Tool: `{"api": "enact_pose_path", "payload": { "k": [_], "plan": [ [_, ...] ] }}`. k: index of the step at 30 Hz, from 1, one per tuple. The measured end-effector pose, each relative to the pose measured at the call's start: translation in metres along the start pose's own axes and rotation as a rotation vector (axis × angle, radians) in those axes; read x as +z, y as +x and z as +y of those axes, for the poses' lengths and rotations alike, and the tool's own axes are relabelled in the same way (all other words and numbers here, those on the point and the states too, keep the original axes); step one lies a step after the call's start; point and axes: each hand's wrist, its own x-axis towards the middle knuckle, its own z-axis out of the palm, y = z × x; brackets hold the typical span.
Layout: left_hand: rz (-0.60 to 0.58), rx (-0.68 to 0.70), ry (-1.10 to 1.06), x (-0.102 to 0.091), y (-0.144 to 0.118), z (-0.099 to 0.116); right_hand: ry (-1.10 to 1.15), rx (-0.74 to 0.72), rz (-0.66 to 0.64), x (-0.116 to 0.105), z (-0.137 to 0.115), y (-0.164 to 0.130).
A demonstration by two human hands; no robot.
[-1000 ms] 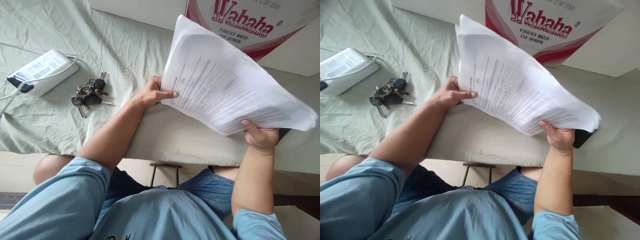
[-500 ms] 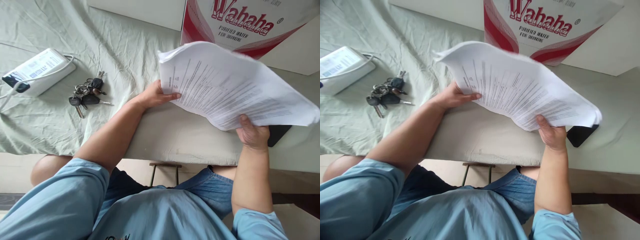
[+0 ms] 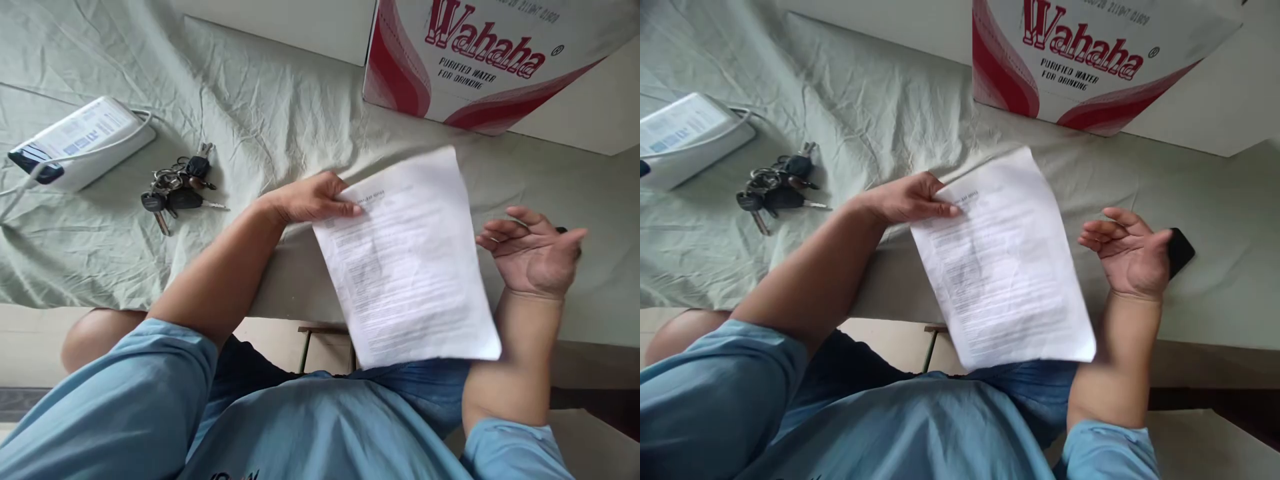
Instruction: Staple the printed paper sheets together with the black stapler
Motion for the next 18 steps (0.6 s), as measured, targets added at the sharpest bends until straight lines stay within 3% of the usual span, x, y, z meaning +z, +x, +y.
{"api": "enact_pose_path", "payload": {
  "k": [3, 6, 11, 15, 18],
  "plan": [
    [-0.164, -0.085, 0.114, 0.011, 0.002, 0.013, -0.077, 0.09, -0.237, 0.021, 0.01, 0.0],
    [-0.227, -0.123, 0.237, 0.02, 0.007, 0.018, -0.18, 0.141, -0.388, 0.049, 0.026, -0.007],
    [-0.205, -0.155, 0.307, 0.025, 0.009, 0.022, -0.332, 0.162, -0.129, 0.077, 0.046, -0.008],
    [-0.039, -0.279, 0.297, 0.029, 0.009, 0.031, -0.328, 0.348, -0.133, 0.069, 0.04, -0.001],
    [0.017, -0.373, 0.341, 0.034, 0.012, 0.036, -0.354, 0.418, -0.111, 0.057, 0.031, 0.002]
  ]
}}
